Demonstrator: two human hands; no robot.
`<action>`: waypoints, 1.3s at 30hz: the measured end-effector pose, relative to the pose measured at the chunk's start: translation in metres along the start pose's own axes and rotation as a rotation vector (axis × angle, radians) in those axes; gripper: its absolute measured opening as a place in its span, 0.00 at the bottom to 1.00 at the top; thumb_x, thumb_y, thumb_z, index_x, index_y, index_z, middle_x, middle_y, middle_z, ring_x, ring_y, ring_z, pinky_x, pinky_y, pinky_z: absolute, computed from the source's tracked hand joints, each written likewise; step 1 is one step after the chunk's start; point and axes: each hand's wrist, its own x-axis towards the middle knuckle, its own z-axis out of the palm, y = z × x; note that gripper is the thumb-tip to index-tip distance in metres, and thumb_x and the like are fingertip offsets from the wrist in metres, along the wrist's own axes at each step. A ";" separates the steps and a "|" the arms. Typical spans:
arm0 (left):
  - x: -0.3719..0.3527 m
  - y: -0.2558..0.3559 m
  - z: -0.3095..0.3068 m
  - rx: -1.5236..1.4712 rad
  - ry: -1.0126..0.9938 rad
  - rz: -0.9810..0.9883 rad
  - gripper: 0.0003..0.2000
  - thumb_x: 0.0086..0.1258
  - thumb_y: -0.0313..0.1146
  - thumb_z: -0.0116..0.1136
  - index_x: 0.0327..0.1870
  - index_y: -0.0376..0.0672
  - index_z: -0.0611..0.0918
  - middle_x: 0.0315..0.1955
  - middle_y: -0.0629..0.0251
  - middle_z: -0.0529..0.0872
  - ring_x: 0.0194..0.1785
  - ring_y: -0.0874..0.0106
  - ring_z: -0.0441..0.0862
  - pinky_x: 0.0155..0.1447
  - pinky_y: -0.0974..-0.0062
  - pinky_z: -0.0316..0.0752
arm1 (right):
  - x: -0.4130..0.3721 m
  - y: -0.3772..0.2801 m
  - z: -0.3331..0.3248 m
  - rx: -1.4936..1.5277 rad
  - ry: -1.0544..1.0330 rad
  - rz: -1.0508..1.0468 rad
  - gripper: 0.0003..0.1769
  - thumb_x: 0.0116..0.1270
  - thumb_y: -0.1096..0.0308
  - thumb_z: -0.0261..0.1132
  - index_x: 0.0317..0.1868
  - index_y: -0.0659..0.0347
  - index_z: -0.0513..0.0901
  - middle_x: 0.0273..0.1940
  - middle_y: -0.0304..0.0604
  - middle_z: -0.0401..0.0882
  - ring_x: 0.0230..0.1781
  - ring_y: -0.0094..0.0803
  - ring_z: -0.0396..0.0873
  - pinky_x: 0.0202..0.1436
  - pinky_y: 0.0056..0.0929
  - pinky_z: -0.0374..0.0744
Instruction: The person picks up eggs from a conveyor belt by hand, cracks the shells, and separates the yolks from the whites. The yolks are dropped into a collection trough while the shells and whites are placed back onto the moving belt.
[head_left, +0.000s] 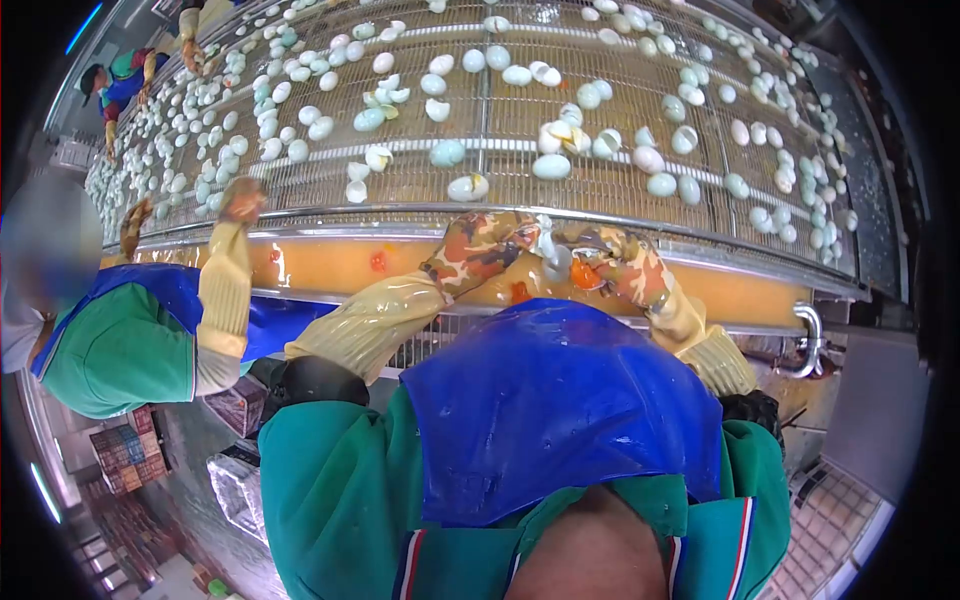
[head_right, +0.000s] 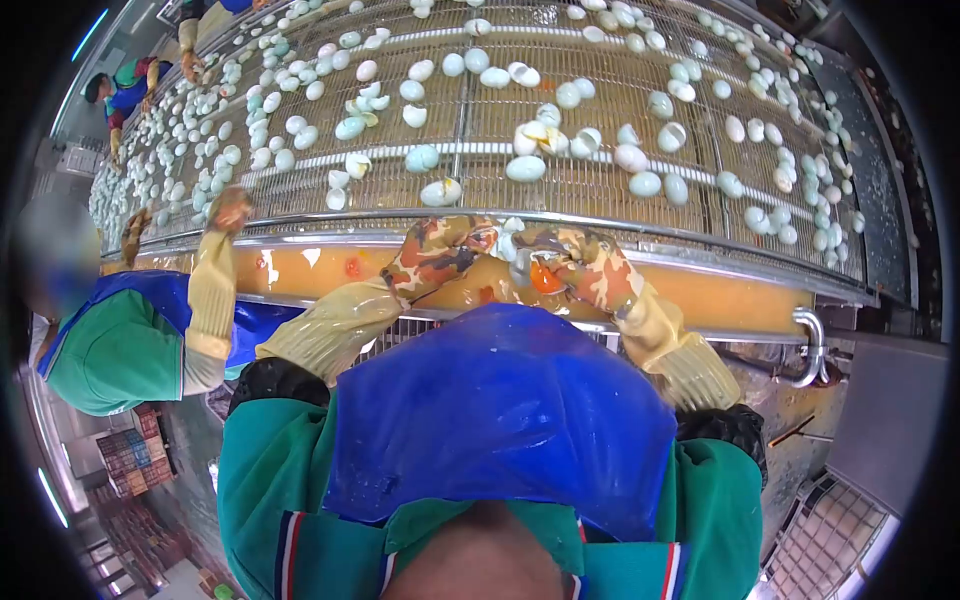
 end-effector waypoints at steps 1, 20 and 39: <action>0.003 -0.016 0.009 0.124 0.032 0.138 0.19 0.64 0.29 0.57 0.55 0.34 0.74 0.44 0.60 0.82 0.42 0.75 0.80 0.43 0.78 0.74 | -0.004 -0.017 0.003 0.151 0.005 0.041 0.20 0.64 0.69 0.59 0.56 0.62 0.75 0.52 0.41 0.75 0.43 0.23 0.74 0.40 0.22 0.74; 0.112 -0.050 0.017 0.545 0.413 0.062 0.24 0.63 0.46 0.55 0.52 0.35 0.72 0.32 0.56 0.83 0.35 0.60 0.82 0.39 0.63 0.76 | 0.013 0.005 -0.190 -0.760 0.806 0.301 0.26 0.65 0.55 0.61 0.61 0.56 0.72 0.51 0.44 0.75 0.48 0.24 0.74 0.39 0.24 0.76; 0.208 -0.138 0.054 0.809 0.218 -0.081 0.18 0.68 0.46 0.46 0.50 0.42 0.75 0.45 0.53 0.81 0.46 0.54 0.78 0.51 0.60 0.72 | 0.130 0.146 -0.174 -1.570 -0.261 0.436 0.17 0.64 0.57 0.52 0.43 0.56 0.82 0.36 0.51 0.83 0.36 0.46 0.82 0.38 0.46 0.79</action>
